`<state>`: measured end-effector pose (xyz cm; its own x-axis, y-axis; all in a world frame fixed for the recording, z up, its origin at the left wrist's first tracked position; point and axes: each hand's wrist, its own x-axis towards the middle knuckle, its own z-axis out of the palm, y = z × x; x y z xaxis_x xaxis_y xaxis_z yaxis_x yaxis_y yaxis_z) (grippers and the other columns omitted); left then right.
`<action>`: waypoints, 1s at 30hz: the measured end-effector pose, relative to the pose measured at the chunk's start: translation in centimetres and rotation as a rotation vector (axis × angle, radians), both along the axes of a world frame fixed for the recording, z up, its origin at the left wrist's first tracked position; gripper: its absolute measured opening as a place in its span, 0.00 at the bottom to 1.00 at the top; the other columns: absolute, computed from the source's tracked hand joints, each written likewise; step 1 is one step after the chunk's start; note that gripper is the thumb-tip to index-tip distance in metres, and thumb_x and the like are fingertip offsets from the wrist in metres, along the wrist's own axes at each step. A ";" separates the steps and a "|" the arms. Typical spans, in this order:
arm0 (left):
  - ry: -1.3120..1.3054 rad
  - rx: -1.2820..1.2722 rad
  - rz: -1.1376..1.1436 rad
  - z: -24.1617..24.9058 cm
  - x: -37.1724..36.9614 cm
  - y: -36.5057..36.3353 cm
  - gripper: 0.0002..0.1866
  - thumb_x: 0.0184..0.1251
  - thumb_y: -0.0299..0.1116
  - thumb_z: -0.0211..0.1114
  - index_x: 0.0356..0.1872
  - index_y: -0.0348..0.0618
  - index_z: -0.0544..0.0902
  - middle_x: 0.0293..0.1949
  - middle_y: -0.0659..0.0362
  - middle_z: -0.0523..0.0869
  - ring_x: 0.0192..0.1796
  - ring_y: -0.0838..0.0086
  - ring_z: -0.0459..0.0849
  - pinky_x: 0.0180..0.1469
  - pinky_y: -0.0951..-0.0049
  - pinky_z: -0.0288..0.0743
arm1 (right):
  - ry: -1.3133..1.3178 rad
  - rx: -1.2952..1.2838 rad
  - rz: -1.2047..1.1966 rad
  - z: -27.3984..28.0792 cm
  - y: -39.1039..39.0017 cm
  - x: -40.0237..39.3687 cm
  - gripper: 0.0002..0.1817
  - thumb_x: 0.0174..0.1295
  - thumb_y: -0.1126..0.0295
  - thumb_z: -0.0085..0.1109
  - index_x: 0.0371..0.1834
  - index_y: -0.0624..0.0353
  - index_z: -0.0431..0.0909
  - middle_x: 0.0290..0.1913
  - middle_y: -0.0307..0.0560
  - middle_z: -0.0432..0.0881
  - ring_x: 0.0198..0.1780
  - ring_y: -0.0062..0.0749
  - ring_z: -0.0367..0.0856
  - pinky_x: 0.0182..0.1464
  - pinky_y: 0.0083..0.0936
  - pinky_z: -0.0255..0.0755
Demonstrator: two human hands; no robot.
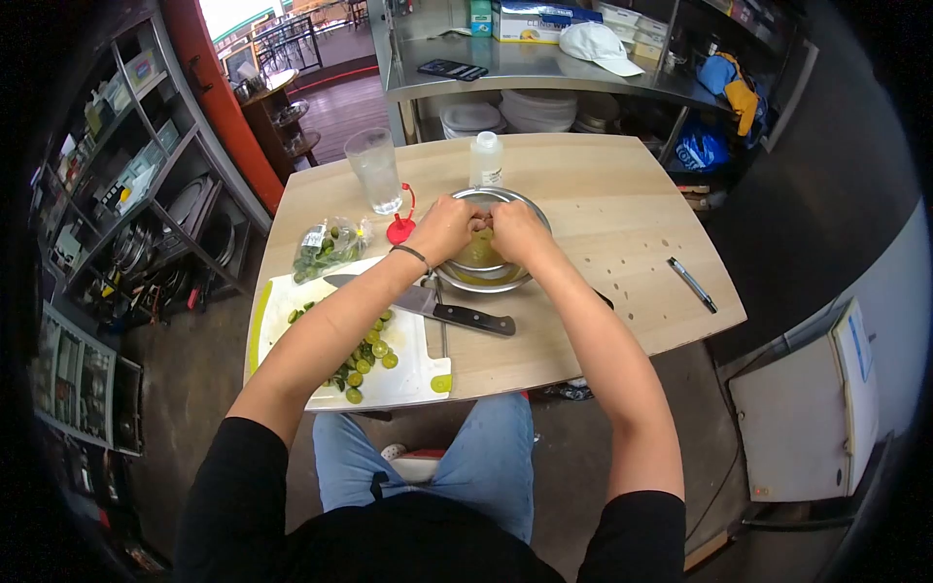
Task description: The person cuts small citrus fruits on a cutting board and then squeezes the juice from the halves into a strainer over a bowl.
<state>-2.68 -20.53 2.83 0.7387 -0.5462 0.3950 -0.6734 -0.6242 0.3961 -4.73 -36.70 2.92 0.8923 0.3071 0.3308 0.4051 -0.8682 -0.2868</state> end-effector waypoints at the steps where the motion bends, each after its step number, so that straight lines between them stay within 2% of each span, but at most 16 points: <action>1: 0.002 -0.027 -0.010 0.2 0.0 0.2 0.08 0.59 0.27 0.65 0.39 0.37 0.86 0.32 0.41 0.85 0.38 0.47 0.84 0.44 0.56 0.78 | 0.013 0.020 -0.010 0.3 0.1 -0.1 0.09 0.49 0.80 0.59 0.34 0.67 0.83 0.34 0.65 0.83 0.41 0.57 0.83 0.46 0.43 0.77; 7: 0.057 -0.189 -0.025 2.1 0.0 1.7 0.11 0.58 0.30 0.69 0.41 0.38 0.87 0.35 0.42 0.85 0.40 0.48 0.84 0.45 0.58 0.78 | 0.132 0.212 -0.008 2.0 0.0 -0.7 0.10 0.55 0.73 0.65 0.39 0.65 0.82 0.39 0.63 0.84 0.45 0.56 0.82 0.49 0.43 0.75; 11: 0.119 -0.185 -0.080 2.8 -0.3 1.8 0.11 0.56 0.28 0.69 0.40 0.36 0.86 0.37 0.41 0.85 0.43 0.48 0.84 0.48 0.57 0.78 | 0.138 0.262 0.043 2.2 0.0 -0.7 0.11 0.57 0.72 0.64 0.41 0.67 0.81 0.39 0.63 0.83 0.46 0.56 0.82 0.49 0.43 0.74; 12: 0.047 -0.126 -0.085 2.8 -0.2 1.7 0.11 0.56 0.26 0.68 0.40 0.36 0.86 0.37 0.41 0.85 0.42 0.48 0.85 0.48 0.57 0.78 | 0.139 0.264 0.044 2.0 0.0 -0.6 0.11 0.57 0.72 0.64 0.41 0.67 0.81 0.39 0.63 0.83 0.46 0.56 0.82 0.49 0.43 0.74; 14: -0.026 -0.065 -0.091 2.7 -0.2 1.5 0.10 0.56 0.25 0.67 0.40 0.36 0.86 0.36 0.40 0.85 0.42 0.48 0.85 0.47 0.58 0.79 | -0.026 0.149 0.105 1.3 -0.2 -0.2 0.09 0.59 0.71 0.63 0.40 0.66 0.82 0.37 0.63 0.84 0.44 0.54 0.83 0.47 0.43 0.75; 15: -0.052 0.001 -0.066 2.4 -0.1 1.3 0.11 0.56 0.23 0.66 0.42 0.38 0.86 0.36 0.41 0.85 0.41 0.48 0.85 0.46 0.57 0.78 | -0.027 0.151 0.104 1.4 -0.1 -0.3 0.09 0.59 0.71 0.63 0.40 0.66 0.82 0.37 0.63 0.84 0.44 0.54 0.83 0.47 0.43 0.75; 17: -0.077 0.068 -0.044 1.7 0.2 1.0 0.13 0.56 0.22 0.65 0.43 0.40 0.87 0.35 0.41 0.85 0.40 0.48 0.84 0.45 0.57 0.78 | -0.053 -0.081 0.054 1.5 0.1 -0.6 0.08 0.59 0.72 0.61 0.38 0.64 0.82 0.34 0.61 0.84 0.40 0.53 0.84 0.43 0.42 0.77; 21: -0.128 0.047 -0.062 0.9 0.1 0.7 0.11 0.55 0.19 0.61 0.38 0.39 0.86 0.33 0.42 0.85 0.39 0.48 0.84 0.44 0.55 0.78 | -0.125 -0.044 0.108 0.1 -0.2 -0.1 0.08 0.59 0.72 0.62 0.39 0.65 0.82 0.32 0.62 0.83 0.36 0.56 0.83 0.40 0.43 0.76; 23: -0.116 0.040 -0.068 0.8 0.1 0.7 0.10 0.54 0.19 0.61 0.37 0.38 0.86 0.33 0.43 0.85 0.39 0.48 0.84 0.44 0.55 0.78 | -0.126 -0.079 0.109 -0.1 -0.3 -0.1 0.08 0.58 0.76 0.56 0.39 0.60 0.83 0.31 0.60 0.84 0.37 0.51 0.84 0.41 0.42 0.78; 30: -0.162 0.027 -0.057 0.4 -0.1 0.4 0.15 0.49 0.16 0.58 0.37 0.38 0.86 0.35 0.43 0.86 0.41 0.49 0.84 0.46 0.56 0.78 | -0.108 -0.130 0.009 1.0 0.0 -1.6 0.16 0.52 0.79 0.56 0.43 0.49 0.85 0.31 0.58 0.84 0.37 0.50 0.84 0.41 0.42 0.79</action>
<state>-2.80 -20.17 3.28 0.6340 -0.5975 0.4909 -0.7617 -0.5922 0.2630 -6.29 -36.72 3.93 0.8507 0.3615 0.3818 0.4356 -0.8912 -0.1268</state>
